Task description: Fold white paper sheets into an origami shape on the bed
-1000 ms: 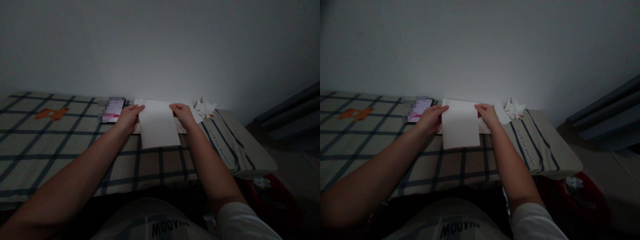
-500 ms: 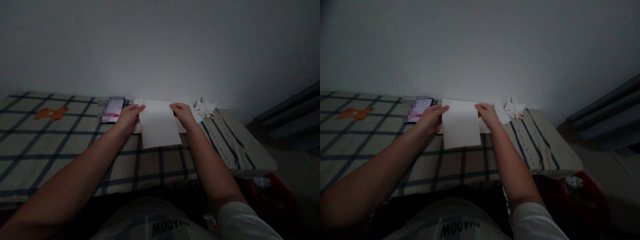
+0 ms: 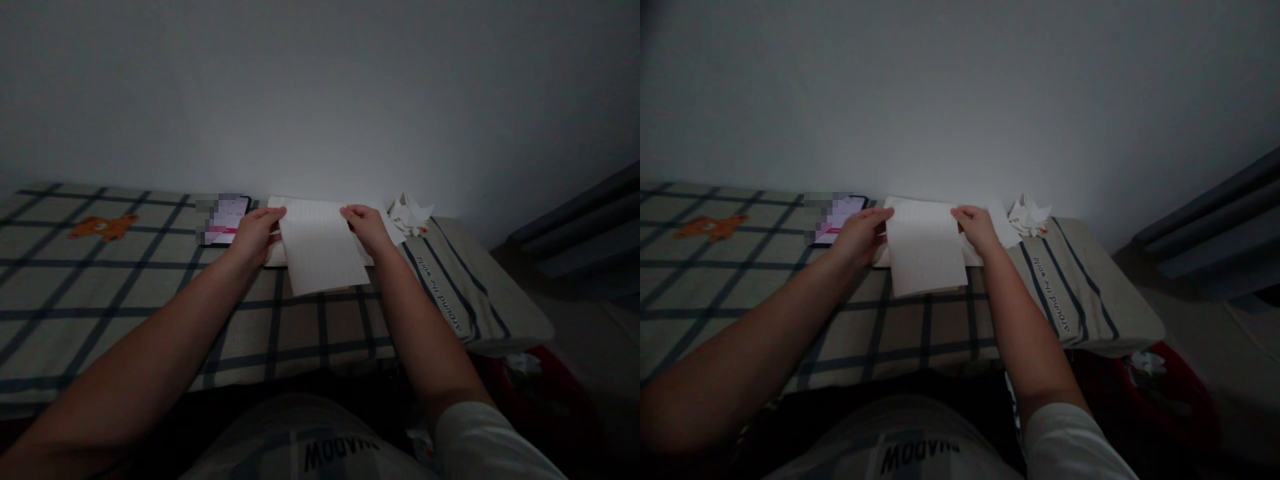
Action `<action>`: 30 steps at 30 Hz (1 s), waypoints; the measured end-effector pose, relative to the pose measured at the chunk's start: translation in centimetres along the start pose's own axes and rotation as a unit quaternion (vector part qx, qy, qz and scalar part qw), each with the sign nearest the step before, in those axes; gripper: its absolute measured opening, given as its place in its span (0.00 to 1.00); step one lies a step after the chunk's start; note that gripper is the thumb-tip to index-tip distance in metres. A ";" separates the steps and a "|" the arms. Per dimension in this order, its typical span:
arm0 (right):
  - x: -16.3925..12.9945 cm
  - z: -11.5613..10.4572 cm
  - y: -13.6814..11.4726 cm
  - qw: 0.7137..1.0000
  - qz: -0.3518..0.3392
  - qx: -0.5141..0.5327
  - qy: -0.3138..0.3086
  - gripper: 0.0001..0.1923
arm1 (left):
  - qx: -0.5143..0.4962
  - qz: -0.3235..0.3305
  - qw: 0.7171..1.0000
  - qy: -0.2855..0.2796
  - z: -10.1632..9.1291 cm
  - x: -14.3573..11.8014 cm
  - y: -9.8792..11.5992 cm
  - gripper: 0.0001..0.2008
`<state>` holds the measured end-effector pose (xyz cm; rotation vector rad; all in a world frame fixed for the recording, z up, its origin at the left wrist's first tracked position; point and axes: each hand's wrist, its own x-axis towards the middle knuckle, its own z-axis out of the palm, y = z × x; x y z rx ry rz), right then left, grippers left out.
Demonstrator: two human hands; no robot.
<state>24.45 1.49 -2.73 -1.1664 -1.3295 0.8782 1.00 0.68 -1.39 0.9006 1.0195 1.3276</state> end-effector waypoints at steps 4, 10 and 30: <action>-0.1 0.0 0.0 1.000 -0.002 -0.017 -0.012 0.11 | 0.000 -0.002 1.000 0.006 0.0 0.0 0.1 0.06; -0.2 0.1 -0.2 1.000 -0.006 -0.014 -0.017 0.12 | 0.002 0.018 0.999 0.029 0.0 0.1 0.1 0.04; -0.2 -0.2 -0.3 0.998 -0.018 -0.062 -0.004 0.12 | 0.054 0.040 0.998 0.005 0.0 -0.2 0.2 0.09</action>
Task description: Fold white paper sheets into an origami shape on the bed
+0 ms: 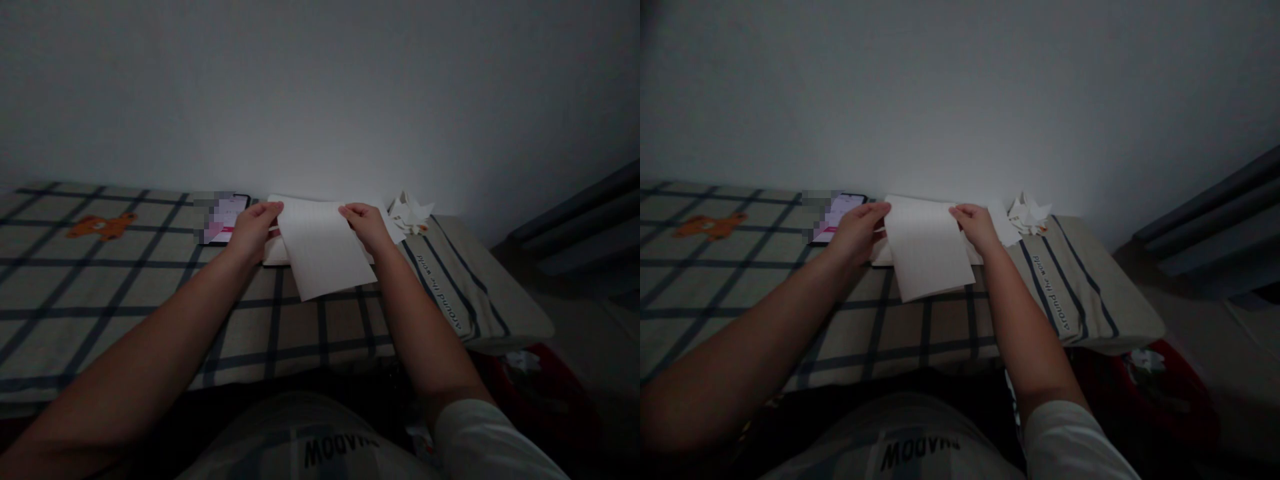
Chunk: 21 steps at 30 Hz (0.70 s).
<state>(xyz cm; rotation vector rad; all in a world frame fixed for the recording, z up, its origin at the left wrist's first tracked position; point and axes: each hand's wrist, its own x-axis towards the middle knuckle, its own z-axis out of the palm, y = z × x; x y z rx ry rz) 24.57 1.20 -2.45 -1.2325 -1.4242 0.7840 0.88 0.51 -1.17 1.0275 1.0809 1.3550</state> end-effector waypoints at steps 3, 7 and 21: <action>0.1 0.0 0.0 1.000 0.009 0.017 0.016 0.11 | 0.013 -0.026 0.999 -0.030 0.1 -0.2 0.0 0.10; 0.1 0.0 -0.1 0.998 0.015 0.042 0.040 0.10 | 0.017 -0.049 0.998 -0.044 0.1 0.0 -0.3 0.11; -0.3 0.1 -1.0 0.992 0.067 0.103 -0.035 0.19 | 0.042 0.030 0.999 0.007 -0.3 0.7 -0.8 0.12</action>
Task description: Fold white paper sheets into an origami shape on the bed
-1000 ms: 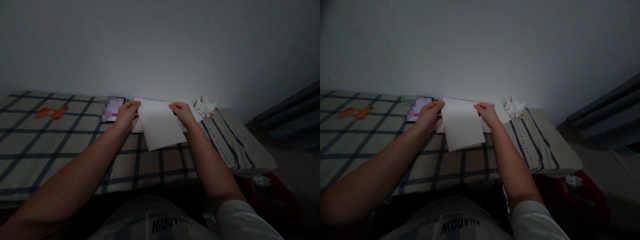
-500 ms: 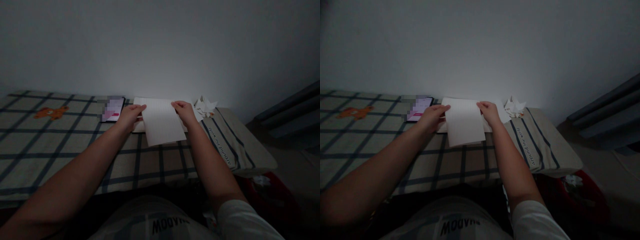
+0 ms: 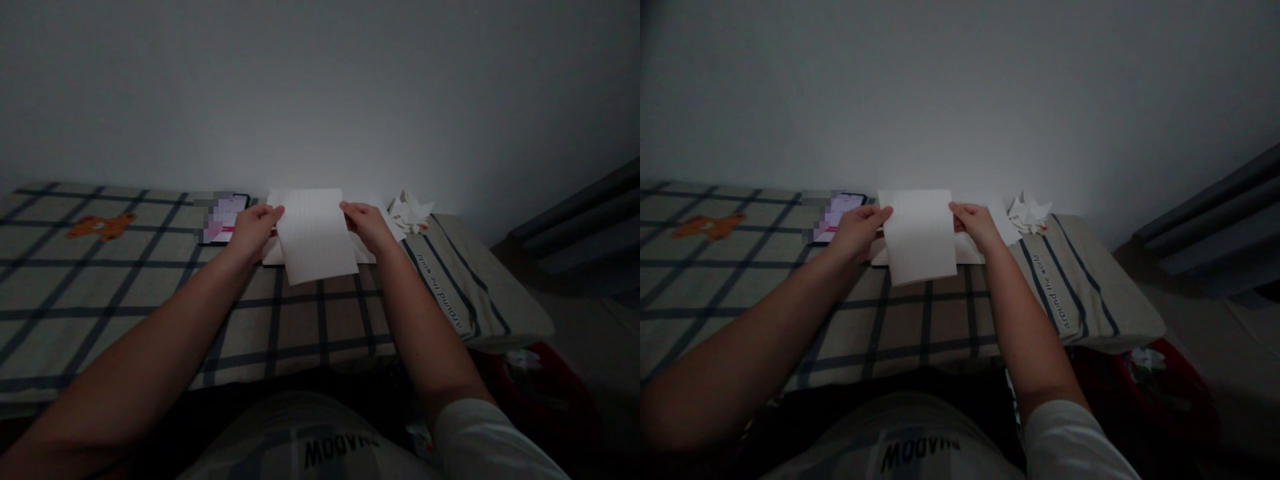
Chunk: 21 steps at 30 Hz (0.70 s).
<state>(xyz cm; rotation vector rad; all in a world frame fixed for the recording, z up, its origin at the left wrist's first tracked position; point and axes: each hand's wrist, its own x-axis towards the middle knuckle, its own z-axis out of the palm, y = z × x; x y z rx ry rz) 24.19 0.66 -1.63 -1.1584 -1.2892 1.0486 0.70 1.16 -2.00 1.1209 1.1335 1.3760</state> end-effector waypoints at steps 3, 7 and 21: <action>-0.1 0.1 0.0 1.000 0.018 -0.006 -0.022 0.15 | -0.001 0.017 1.000 0.016 -0.3 0.5 -0.2 0.11; -0.1 0.1 0.1 0.999 0.028 -0.018 -0.016 0.10 | -0.003 0.028 0.999 0.025 -0.5 0.8 -0.5 0.12; 0.5 0.1 0.7 0.997 -0.011 -0.065 0.029 0.07 | -0.024 -0.067 0.997 -0.015 0.2 0.0 0.3 0.08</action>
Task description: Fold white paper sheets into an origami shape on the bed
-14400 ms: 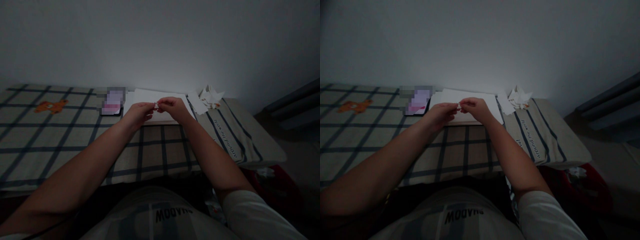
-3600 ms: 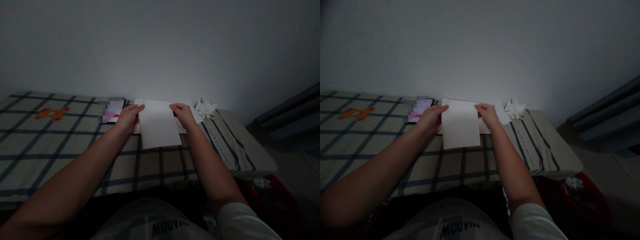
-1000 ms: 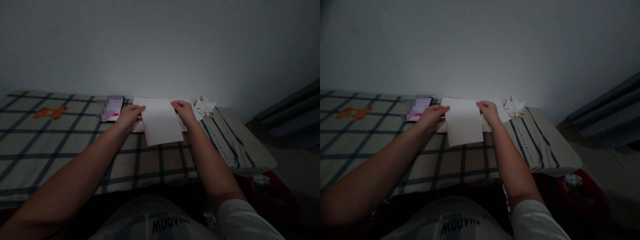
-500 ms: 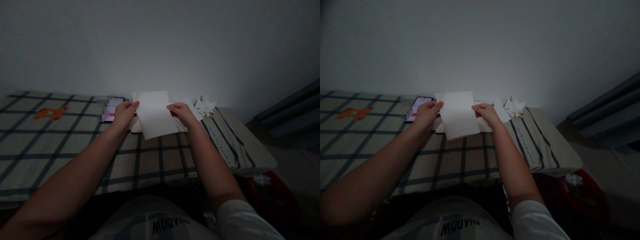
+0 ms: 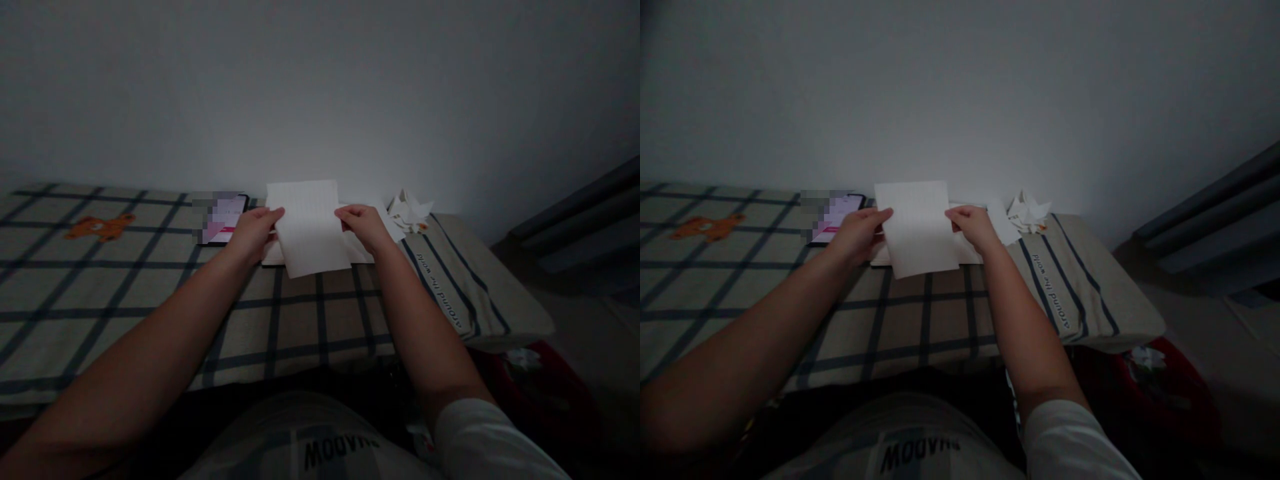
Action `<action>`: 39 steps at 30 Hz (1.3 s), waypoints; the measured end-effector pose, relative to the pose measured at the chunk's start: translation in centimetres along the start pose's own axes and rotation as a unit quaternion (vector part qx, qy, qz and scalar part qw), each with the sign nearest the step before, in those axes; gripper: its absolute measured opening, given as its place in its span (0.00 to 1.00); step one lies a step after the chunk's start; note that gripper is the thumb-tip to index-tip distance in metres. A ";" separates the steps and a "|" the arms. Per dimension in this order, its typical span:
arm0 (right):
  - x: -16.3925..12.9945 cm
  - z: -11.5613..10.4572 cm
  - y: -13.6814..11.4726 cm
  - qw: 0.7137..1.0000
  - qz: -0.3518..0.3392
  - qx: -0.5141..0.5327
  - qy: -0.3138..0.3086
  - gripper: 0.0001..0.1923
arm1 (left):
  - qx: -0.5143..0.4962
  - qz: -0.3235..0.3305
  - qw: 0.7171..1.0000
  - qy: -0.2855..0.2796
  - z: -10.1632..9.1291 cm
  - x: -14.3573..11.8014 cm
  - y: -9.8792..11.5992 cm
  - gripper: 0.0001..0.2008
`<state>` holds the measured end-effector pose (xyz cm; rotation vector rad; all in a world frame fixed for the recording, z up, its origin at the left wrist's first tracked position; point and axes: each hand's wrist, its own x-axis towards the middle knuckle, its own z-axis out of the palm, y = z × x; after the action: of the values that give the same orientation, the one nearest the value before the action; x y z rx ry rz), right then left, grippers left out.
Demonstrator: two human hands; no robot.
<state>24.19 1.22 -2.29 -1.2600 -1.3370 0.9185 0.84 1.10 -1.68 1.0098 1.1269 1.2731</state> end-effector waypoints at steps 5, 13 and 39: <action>-0.1 0.1 -0.1 1.000 -0.005 -0.010 -0.005 0.07 | -0.009 0.008 1.000 0.002 -0.1 0.0 -0.3 0.10; 0.0 -0.2 0.1 1.000 -0.017 -0.007 0.002 0.07 | -0.052 -0.020 0.998 -0.025 -0.1 0.0 0.3 0.07; -0.2 0.0 0.2 0.999 -0.006 -0.051 -0.001 0.10 | -0.022 0.029 0.999 0.017 -0.5 0.7 -0.4 0.09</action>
<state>24.22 1.09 -2.53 -1.3284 -1.4061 0.8519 0.37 1.78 -2.22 0.9972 1.0986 1.3606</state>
